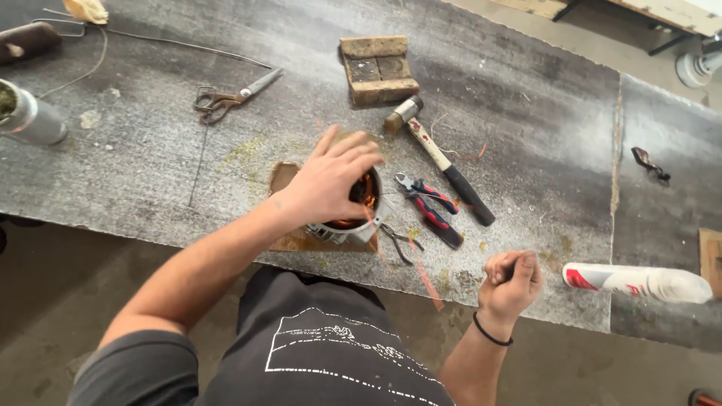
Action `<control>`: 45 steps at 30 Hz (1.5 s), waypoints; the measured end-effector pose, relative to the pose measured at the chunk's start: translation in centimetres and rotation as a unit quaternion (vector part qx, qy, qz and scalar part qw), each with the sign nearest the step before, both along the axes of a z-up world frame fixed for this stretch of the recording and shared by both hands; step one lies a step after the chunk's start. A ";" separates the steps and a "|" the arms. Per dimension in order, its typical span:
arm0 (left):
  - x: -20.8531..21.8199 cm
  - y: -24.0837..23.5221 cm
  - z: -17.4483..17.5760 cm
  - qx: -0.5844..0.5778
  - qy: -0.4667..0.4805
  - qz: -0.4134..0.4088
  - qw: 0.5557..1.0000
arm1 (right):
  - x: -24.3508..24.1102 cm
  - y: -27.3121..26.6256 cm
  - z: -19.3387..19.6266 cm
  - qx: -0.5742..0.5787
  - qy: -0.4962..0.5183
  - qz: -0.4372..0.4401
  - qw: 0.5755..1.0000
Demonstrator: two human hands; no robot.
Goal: The recorder is winding copper wire through the stator slots of an electric motor on a workbench in a workshop.
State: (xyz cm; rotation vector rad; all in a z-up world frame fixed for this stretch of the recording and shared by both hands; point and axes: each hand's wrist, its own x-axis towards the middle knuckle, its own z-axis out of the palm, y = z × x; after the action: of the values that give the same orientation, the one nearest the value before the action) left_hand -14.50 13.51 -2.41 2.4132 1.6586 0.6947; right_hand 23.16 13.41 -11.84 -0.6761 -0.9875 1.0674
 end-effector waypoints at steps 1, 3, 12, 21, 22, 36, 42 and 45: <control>0.4 0.4 0.5 -0.001 0.001 -0.005 1.000 | 0.6 0.3 -0.7 -0.001 0.001 -0.005 1.000; 1.8 1.5 1.3 -0.024 -0.046 -0.153 0.987 | 2.3 0.1 -2.4 -0.027 -0.037 -0.066 0.997; 3.3 3.8 3.5 -0.283 -0.350 -0.187 0.873 | -0.7 -1.4 -5.5 -0.070 -0.302 -0.061 0.949; 1.9 5.6 9.2 -0.172 -0.493 -0.218 0.825 | -7.6 0.0 2.2 0.048 -0.412 0.061 0.908; 2.1 5.4 9.6 -0.169 -0.498 -0.209 0.824 | -8.6 0.2 4.7 0.049 -0.415 0.073 0.906; -2.0 5.2 10.0 -0.008 -0.514 -0.128 0.848 | -14.1 0.8 12.5 0.239 -0.486 0.123 0.832; -3.5 12.3 5.3 -0.170 -0.607 -0.193 0.752 | -21.4 4.3 15.9 0.192 -0.510 0.234 0.805; -2.9 12.6 6.3 -0.168 -0.529 -0.234 0.798 | -23.2 6.5 13.1 0.145 -0.487 0.274 0.816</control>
State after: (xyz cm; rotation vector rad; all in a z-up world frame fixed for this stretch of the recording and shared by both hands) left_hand -17.42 26.08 3.85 1.5132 0.6084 1.1901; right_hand -0.07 19.90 1.24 -0.6983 -2.3033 0.9975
